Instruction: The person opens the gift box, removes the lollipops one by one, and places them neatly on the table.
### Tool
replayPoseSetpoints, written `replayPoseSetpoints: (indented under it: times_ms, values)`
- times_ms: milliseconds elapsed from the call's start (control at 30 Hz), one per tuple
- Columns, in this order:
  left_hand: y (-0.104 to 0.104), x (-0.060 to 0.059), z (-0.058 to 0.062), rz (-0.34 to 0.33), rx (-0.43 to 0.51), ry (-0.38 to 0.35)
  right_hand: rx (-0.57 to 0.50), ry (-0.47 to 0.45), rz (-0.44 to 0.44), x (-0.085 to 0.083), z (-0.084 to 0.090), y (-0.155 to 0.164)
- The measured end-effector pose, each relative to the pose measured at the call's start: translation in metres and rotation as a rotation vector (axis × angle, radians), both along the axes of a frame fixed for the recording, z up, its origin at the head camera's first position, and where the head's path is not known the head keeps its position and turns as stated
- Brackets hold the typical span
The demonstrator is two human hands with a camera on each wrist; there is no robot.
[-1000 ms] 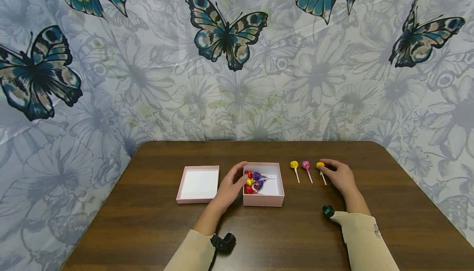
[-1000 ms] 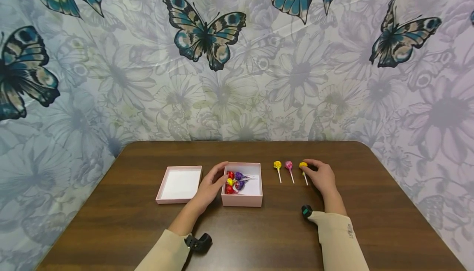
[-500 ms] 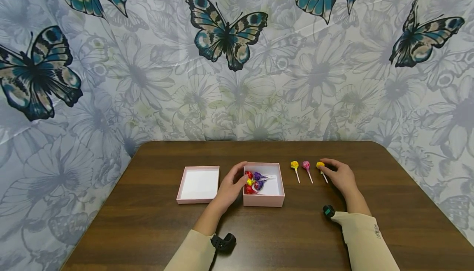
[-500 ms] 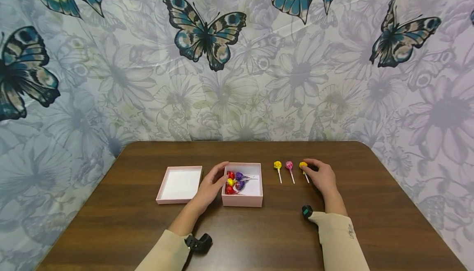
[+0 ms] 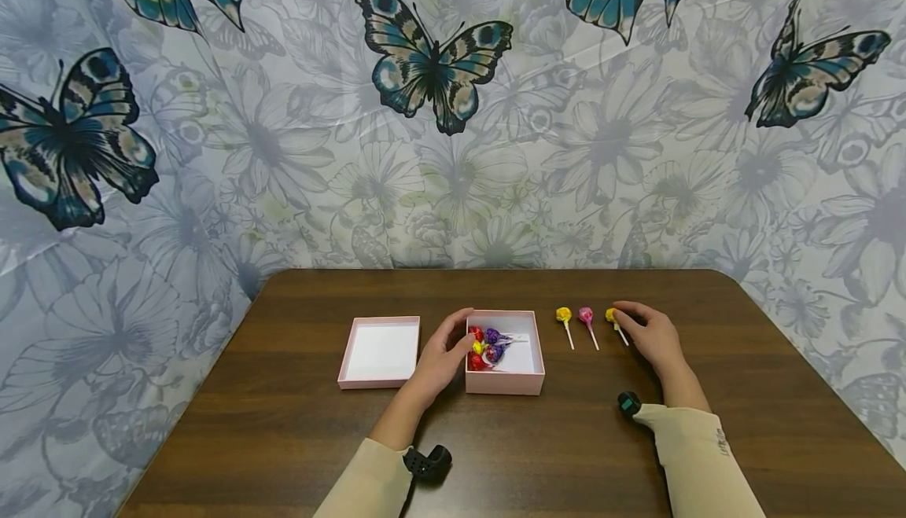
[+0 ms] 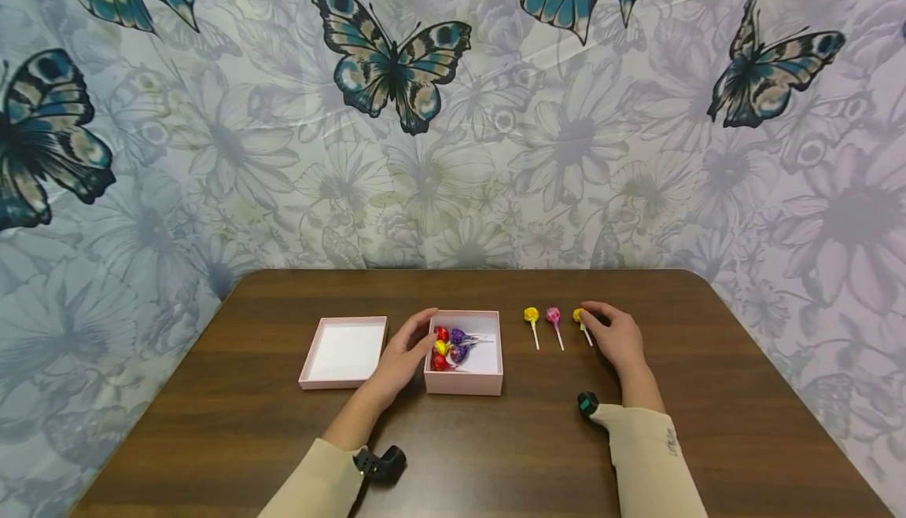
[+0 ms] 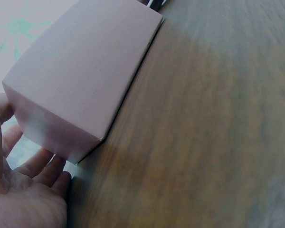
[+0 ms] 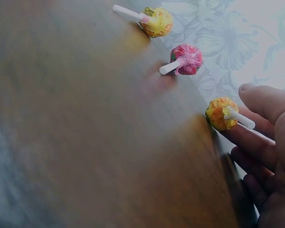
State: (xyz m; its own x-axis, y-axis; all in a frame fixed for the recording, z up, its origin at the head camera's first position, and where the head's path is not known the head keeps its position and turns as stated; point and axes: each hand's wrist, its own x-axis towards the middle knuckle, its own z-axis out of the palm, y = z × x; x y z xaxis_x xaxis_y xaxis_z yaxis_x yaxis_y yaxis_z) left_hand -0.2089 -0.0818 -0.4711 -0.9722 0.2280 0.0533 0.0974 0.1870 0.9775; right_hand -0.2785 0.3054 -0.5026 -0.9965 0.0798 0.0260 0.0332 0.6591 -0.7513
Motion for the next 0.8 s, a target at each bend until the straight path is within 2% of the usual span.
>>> replayPoseSetpoints:
  times_ms: [233, 333, 467, 533, 800]
  values:
    - [0.0, -0.001, 0.0, 0.0, -0.004, -0.001, -0.094, 0.036, -0.016, 0.002, 0.004, 0.002]
    - [0.001, -0.008, -0.012, 0.012, 0.002, -0.01, -0.129, 0.059, -0.032, 0.004, 0.007, 0.002]
    - [0.002, -0.017, -0.03, 0.039, -0.004, -0.006, -0.125, 0.089, -0.046, 0.006, 0.012, 0.003]
    - [0.001, -0.019, -0.034, 0.045, -0.008, 0.002, -0.106, 0.117, -0.051, 0.006, 0.015, 0.002]
    - [0.0, -0.02, -0.036, 0.035, 0.003, 0.026, -0.077, 0.233, -0.039, 0.009, 0.045, -0.011]
